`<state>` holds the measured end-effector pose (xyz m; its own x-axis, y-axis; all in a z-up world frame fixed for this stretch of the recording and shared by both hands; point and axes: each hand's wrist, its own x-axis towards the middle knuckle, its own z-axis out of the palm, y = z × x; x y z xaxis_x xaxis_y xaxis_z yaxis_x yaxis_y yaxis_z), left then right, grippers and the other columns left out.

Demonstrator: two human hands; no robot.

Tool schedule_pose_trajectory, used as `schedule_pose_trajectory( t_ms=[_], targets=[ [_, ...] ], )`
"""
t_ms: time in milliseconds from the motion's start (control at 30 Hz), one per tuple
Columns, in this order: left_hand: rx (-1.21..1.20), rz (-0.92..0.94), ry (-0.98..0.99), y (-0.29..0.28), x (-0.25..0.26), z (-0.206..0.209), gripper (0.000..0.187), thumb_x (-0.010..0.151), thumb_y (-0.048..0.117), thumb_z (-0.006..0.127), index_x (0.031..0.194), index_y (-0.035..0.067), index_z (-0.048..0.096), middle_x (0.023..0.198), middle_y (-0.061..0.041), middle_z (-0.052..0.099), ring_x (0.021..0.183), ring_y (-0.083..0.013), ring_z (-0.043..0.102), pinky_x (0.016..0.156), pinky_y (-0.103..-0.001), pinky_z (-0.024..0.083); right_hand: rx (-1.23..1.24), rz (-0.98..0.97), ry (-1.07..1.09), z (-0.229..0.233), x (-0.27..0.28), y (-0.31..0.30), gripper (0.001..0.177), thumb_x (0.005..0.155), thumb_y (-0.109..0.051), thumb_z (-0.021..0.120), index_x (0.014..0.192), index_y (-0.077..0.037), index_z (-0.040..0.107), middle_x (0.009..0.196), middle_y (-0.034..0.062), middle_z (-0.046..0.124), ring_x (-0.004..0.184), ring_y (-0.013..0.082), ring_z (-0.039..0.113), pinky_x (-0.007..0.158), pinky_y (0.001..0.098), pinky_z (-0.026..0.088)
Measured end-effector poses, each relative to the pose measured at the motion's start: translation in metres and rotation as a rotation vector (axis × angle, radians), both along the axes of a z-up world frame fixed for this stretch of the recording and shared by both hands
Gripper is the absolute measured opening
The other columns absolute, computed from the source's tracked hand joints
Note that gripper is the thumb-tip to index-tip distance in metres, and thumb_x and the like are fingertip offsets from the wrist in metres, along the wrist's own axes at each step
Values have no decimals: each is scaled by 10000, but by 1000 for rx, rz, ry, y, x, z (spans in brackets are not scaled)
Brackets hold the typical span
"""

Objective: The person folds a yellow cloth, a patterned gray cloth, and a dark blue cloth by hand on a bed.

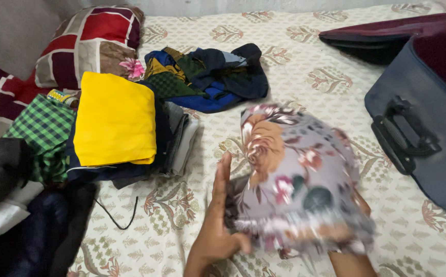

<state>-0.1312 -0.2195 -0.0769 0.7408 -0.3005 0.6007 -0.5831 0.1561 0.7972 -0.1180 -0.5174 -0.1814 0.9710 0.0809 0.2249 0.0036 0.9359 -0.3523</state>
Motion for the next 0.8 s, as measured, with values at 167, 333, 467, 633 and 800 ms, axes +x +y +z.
schedule_pose_trajectory(
  t_ms=[167,333,467,633,800],
  targets=[
    [609,225,18,-4,11,-26,1093,538,325,942,1459,125,387,1585,-215,345,1484,-439,283,1176,-453,296,46,11,-24,18,5,9,507,1180,-236,464,1544,106,380,1409,306,557,1175,389,642,966,508,519],
    [530,340,102,8,15,-51,538,726,-12,718,1245,127,722,1299,-124,688,1269,-359,621,1090,-404,487,-306,-310,104,65,-7,30,561,1055,-236,490,1536,10,336,1429,233,533,1208,346,646,998,512,530],
    [468,497,-36,27,6,-21,530,713,19,763,1231,87,676,1235,-135,685,1119,-334,681,953,-397,549,-436,-463,41,96,-22,21,656,1014,-207,521,1606,-83,267,1468,189,481,1259,308,611,1030,501,525],
    [342,743,-382,45,-38,40,520,823,67,719,1334,68,623,1264,-132,703,1134,-289,716,994,-391,564,-487,-565,-51,119,-34,2,745,1005,-215,568,1645,-87,208,1547,207,397,1357,322,522,1096,502,464],
    [201,160,-316,110,-43,40,457,1023,207,667,1323,-59,448,1226,-280,649,1175,-295,685,993,-409,538,-480,-633,-153,142,-38,-5,840,997,-223,614,1683,-91,149,1625,226,312,1456,336,432,1162,502,402]
  ],
)
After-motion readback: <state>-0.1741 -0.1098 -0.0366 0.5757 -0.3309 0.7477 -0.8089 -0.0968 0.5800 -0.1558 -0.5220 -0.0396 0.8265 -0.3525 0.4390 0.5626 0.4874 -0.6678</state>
